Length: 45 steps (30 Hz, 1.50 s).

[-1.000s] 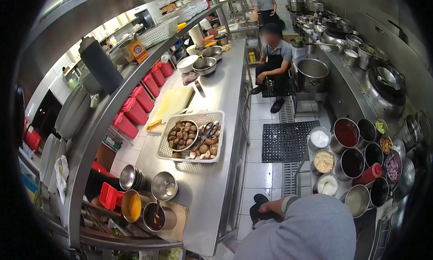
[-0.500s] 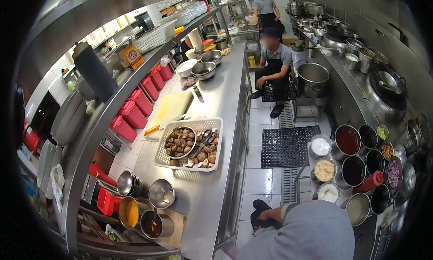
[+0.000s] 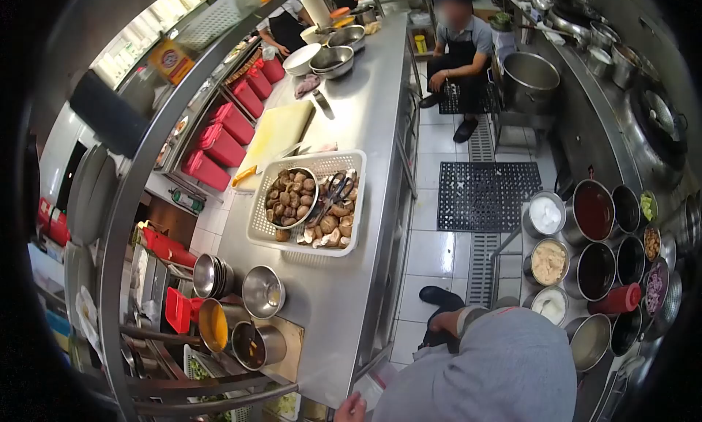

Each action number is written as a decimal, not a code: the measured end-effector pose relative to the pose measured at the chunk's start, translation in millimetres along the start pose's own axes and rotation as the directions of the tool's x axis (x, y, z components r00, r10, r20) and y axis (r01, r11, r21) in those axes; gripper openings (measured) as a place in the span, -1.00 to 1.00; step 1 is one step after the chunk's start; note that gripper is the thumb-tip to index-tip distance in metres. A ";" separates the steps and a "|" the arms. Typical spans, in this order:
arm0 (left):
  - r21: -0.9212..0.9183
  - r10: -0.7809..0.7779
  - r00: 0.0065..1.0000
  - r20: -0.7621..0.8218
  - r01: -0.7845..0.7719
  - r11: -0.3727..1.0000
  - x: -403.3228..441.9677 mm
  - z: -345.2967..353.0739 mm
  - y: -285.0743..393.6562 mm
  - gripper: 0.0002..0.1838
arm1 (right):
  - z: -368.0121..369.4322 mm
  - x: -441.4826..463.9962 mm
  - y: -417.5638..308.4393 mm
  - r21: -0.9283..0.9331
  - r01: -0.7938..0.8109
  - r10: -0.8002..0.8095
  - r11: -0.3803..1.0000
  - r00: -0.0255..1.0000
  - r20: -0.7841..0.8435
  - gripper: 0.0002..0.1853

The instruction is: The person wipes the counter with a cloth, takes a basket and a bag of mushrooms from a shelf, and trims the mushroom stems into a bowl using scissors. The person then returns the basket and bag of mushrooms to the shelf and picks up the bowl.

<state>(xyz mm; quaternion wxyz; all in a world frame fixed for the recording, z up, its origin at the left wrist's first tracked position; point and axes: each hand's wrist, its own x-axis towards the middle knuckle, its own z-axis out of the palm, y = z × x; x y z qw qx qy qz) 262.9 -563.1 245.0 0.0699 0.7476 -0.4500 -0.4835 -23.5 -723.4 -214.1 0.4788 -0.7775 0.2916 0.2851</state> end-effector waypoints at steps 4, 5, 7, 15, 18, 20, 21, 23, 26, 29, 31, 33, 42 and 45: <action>-0.126 0.218 0.974 -0.069 -0.225 0.966 33.3 -14.1 86.1 -0.43 | -12.3 8.0 25.0 -0.024 0.037 -0.036 0.999 0.999 0.020 -0.59; -0.209 0.217 0.976 -0.024 -0.217 0.954 52.6 -17.2 104.1 -0.41 | -14.9 12.3 33.7 -0.047 0.059 -0.058 0.997 0.998 0.022 -0.60; -0.347 0.244 0.968 -0.068 -0.252 0.903 96.0 -17.5 134.1 -0.33 | -26.6 8.3 40.8 0.141 -0.054 0.055 0.989 0.998 -0.004 -0.59; -0.794 0.005 0.971 -0.241 -0.200 0.574 269.2 -38.6 260.4 -0.27 | -64.7 24.2 99.5 0.261 -0.119 0.124 0.958 0.992 -0.003 -0.57; -0.728 0.112 0.960 -0.257 -0.269 0.631 296.3 -39.0 261.1 -0.31 | -41.4 73.1 136.8 0.293 -0.107 0.089 0.950 0.993 0.073 -0.57; -0.748 0.092 0.961 -0.263 -0.263 0.609 299.9 -38.8 263.9 -0.28 | -36.4 82.0 154.7 0.259 -0.044 0.028 0.965 0.997 0.066 -0.57; -0.732 0.069 0.966 -0.251 -0.236 0.639 304.0 -43.6 260.2 -0.27 | -52.9 64.5 156.4 0.267 -0.064 0.054 0.962 0.998 0.046 -0.55; -0.763 0.017 0.956 -0.292 -0.243 0.599 298.5 -38.6 274.9 -0.25 | -77.3 31.4 154.6 0.277 -0.100 0.089 0.956 0.995 0.054 -0.52; -0.756 0.091 0.960 -0.265 -0.265 0.598 317.2 -41.3 234.1 -0.28 | -101.2 -0.5 155.4 0.215 -0.133 0.120 0.968 0.990 0.072 -0.47; -0.752 0.184 0.931 -0.316 -0.364 0.550 316.6 -40.1 240.8 -0.28 | -143.6 -31.8 156.3 0.088 -0.222 0.208 0.971 0.967 0.145 -0.42; -0.744 0.160 0.934 -0.320 -0.352 0.568 297.7 -38.2 270.8 -0.28 | -156.0 -60.6 144.9 0.047 -0.334 0.311 0.941 0.914 0.261 -0.38; -0.742 0.183 0.926 -0.330 -0.374 0.557 302.1 -40.5 269.2 -0.31 | -185.5 -94.5 117.5 0.017 -0.396 0.354 0.918 0.839 0.414 -0.34; -0.586 0.328 0.924 -0.198 -0.380 0.716 148.5 -79.9 255.7 -0.21 | -616.3 -680.2 -266.4 -0.754 0.507 -0.862 0.419 0.483 -0.154 -0.34; -0.575 0.433 0.867 -0.247 -0.491 0.655 92.3 -122.4 259.2 -0.22 | -666.8 -727.9 -382.4 -0.902 0.176 -0.885 0.394 -0.191 -0.424 -0.61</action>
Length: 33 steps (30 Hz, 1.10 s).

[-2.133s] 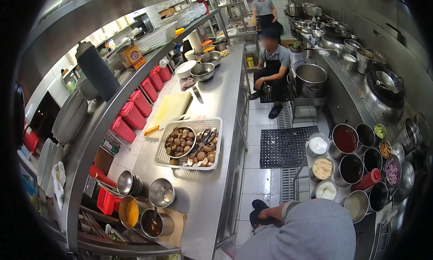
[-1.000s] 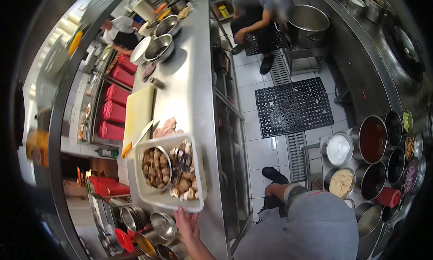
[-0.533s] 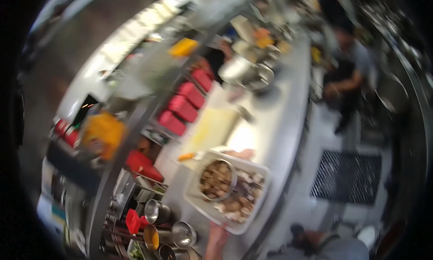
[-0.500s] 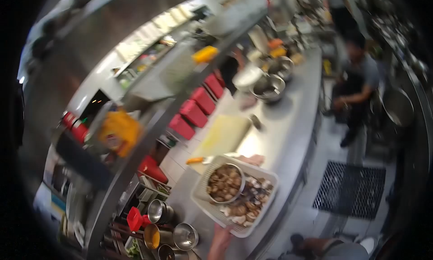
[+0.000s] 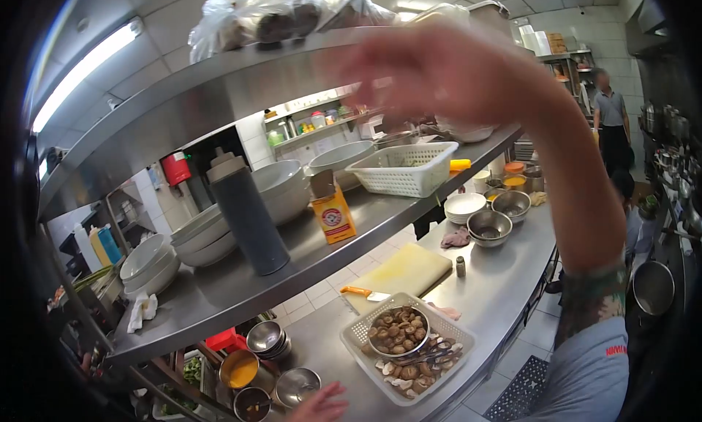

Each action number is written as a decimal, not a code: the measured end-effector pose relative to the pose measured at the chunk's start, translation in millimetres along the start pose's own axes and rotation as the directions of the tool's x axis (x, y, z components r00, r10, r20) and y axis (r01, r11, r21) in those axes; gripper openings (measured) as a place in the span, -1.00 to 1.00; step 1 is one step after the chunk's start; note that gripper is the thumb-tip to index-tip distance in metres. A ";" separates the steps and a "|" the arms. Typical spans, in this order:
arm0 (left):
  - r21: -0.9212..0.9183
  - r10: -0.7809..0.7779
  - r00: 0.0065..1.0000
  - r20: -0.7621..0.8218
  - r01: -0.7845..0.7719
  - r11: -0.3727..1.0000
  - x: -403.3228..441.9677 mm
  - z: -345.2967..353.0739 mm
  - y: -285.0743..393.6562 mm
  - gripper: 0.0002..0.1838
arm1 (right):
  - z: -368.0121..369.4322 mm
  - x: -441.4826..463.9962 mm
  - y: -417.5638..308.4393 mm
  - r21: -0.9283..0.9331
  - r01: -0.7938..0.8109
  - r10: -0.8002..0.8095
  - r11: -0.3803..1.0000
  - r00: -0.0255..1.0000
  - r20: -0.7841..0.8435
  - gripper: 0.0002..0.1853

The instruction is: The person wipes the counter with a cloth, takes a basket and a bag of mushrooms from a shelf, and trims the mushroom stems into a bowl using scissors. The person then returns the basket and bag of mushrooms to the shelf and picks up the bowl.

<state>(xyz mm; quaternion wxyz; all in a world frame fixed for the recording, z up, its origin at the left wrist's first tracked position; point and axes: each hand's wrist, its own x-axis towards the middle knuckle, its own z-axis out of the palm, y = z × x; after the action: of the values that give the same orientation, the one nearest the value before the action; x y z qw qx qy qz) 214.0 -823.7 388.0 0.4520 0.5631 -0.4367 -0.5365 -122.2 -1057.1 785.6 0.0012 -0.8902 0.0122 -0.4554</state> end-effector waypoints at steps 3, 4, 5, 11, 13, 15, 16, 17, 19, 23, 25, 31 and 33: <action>0.226 0.227 0.968 -0.105 -0.199 0.954 -36.0 2.1 58.6 -0.23 | -17.6 153.8 16.4 -0.251 -0.004 -0.092 0.968 0.924 -0.372 -0.43; 0.259 0.262 0.960 -0.099 -0.230 0.938 -43.3 4.0 71.2 -0.23 | -15.6 187.7 9.9 -0.320 -0.055 -0.080 0.946 0.916 -0.394 -0.56; 0.294 0.296 0.950 -0.095 -0.257 0.920 -50.3 5.4 82.4 -0.24 | -19.5 217.0 10.6 -0.381 -0.106 -0.069 0.918 0.906 -0.419 -0.68; 0.429 0.413 0.909 -0.059 -0.350 0.832 -63.2 5.3 128.7 -0.28 | 20.9 317.5 58.2 -0.254 -0.490 0.464 0.834 0.872 -0.157 0.04; 0.478 0.436 0.900 -0.017 -0.376 0.794 -59.2 4.8 152.4 -0.29 | 30.6 317.6 52.5 -0.551 -0.413 0.379 0.725 0.908 -0.182 -0.20; 0.523 0.438 0.896 0.067 -0.405 0.750 -48.8 2.8 179.0 -0.30 | 32.3 312.8 50.1 -0.694 -0.363 0.293 0.622 0.930 -0.223 -0.37; 0.510 0.472 0.878 0.085 -0.445 0.736 -41.7 2.2 192.3 -0.31 | 32.6 311.3 51.1 -0.708 -0.361 0.253 0.607 0.932 -0.258 -0.43; 0.498 0.507 0.856 0.104 -0.486 0.718 -33.9 1.2 206.7 -0.31 | 31.7 310.6 56.2 -0.613 -0.396 0.227 0.684 0.914 -0.337 -0.44; 0.431 0.583 0.801 0.133 -0.577 0.694 -16.7 0.2 237.2 -0.32 | 26.4 307.4 72.7 -0.400 -0.427 0.200 0.811 0.845 -0.495 -0.46; 0.287 0.695 0.709 0.117 -0.694 0.660 0.5 17.7 309.6 -0.38 | -0.9 300.4 91.8 -0.113 -0.238 0.174 0.965 0.899 -0.403 -0.24; 0.328 0.733 0.665 0.139 -0.730 0.600 7.6 23.2 336.2 -0.40 | 3.7 299.4 81.3 0.017 -0.083 0.084 0.996 0.953 -0.291 -0.06; 0.400 0.772 0.622 0.127 -0.745 0.534 19.8 40.4 371.9 -0.39 | 37.3 321.9 45.9 -0.400 -0.408 0.418 0.821 0.906 -0.067 -0.23; 0.391 0.782 0.611 0.123 -0.754 0.527 23.5 37.5 373.0 -0.39 | 41.8 317.8 43.4 -0.401 -0.453 0.397 0.796 0.892 -0.217 -0.29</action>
<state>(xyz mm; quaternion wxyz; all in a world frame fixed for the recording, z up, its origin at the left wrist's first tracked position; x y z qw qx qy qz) 175.0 -926.5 747.1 0.5290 0.4113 -0.7248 -0.1602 96.7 -1108.2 1018.3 -0.0990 -0.8117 0.3148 -0.4819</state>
